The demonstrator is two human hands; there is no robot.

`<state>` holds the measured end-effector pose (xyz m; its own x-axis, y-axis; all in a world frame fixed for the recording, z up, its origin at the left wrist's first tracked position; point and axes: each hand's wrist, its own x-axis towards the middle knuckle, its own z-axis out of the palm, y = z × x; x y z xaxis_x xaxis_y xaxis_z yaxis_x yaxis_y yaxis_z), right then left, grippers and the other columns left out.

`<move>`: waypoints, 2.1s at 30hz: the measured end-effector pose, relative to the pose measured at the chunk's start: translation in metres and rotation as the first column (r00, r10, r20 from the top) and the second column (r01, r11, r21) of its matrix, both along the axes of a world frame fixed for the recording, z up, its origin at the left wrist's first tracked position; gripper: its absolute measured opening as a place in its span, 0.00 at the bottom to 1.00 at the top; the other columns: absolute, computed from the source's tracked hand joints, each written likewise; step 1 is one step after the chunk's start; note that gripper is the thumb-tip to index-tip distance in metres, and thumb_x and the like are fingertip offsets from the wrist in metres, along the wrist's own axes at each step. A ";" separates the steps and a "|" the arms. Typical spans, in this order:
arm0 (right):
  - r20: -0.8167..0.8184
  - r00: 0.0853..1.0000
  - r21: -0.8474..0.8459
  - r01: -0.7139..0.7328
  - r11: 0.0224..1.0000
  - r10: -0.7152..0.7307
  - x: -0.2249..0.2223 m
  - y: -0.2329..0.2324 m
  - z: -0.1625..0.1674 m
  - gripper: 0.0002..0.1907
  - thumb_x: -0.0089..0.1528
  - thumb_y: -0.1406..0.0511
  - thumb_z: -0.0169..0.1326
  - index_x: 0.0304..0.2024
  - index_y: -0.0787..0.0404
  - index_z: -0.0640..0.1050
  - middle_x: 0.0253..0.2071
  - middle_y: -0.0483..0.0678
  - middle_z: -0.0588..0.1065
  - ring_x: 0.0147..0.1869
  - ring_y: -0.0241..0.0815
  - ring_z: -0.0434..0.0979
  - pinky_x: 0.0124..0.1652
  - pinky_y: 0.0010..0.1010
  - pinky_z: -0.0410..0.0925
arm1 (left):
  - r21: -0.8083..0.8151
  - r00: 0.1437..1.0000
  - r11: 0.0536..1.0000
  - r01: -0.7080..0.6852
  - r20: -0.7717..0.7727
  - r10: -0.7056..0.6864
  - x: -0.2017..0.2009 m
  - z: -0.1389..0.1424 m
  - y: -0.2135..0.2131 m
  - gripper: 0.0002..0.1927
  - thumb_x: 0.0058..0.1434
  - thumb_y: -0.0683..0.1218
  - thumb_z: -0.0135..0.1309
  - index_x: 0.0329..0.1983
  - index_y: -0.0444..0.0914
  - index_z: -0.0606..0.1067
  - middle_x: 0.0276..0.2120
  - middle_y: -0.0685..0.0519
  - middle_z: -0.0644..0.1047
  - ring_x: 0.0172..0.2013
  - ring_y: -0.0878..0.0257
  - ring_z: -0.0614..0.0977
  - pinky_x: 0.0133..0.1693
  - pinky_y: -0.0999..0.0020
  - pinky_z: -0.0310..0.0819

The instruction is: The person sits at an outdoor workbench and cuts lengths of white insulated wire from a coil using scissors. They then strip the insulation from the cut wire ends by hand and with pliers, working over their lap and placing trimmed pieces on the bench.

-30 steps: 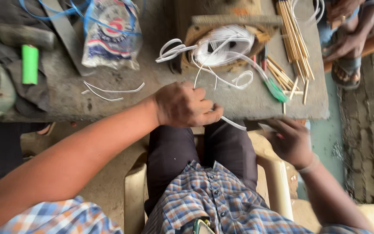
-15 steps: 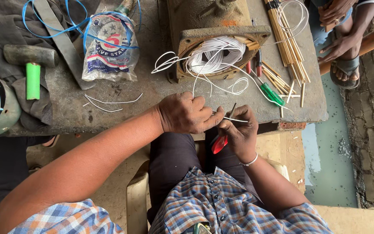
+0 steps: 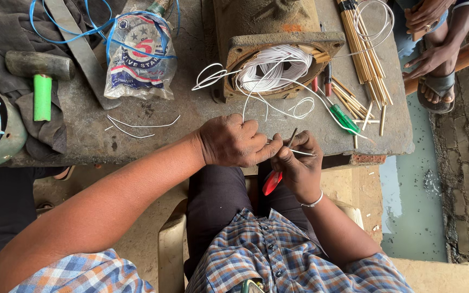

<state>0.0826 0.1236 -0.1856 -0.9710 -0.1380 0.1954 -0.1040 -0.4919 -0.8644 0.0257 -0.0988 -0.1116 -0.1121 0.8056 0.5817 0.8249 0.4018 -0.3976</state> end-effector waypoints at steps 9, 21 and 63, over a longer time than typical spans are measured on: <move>0.076 0.995 -0.135 -0.056 0.989 0.067 0.001 0.002 -0.003 0.14 0.67 0.67 0.61 0.39 0.59 0.66 0.30 0.48 0.73 0.28 0.37 0.70 0.29 0.28 0.65 | 0.009 1.000 1.000 -0.022 -0.014 0.022 0.005 0.016 0.001 0.16 0.60 0.52 0.54 0.50 0.47 0.81 0.22 0.62 0.68 0.26 0.68 0.73 0.25 0.73 0.63; 0.188 0.964 -0.334 -0.117 0.935 0.187 -0.005 0.003 0.007 0.06 0.70 0.66 0.54 0.42 0.55 0.69 0.28 0.45 0.69 0.27 0.34 0.63 0.28 0.25 0.59 | 0.075 0.893 0.947 -0.312 0.365 0.265 0.043 0.020 0.038 0.11 0.61 0.50 0.51 0.42 0.41 0.75 0.30 0.56 0.75 0.32 0.61 0.79 0.33 0.64 0.73; 0.268 0.904 -0.387 -0.215 0.896 0.333 0.004 0.023 0.010 0.14 0.68 0.66 0.58 0.56 0.57 0.78 0.37 0.47 0.74 0.39 0.39 0.67 0.42 0.32 0.62 | 0.164 0.821 0.962 -0.219 0.563 0.091 0.037 0.026 0.021 0.14 0.61 0.45 0.53 0.49 0.39 0.76 0.31 0.53 0.76 0.33 0.55 0.82 0.34 0.60 0.77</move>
<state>0.0866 0.1468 -0.1754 -0.9203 -0.3898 -0.0341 0.3308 -0.7286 -0.5998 0.0623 -0.0774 -0.0853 -0.5753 0.6141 0.5403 0.7987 0.5643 0.2090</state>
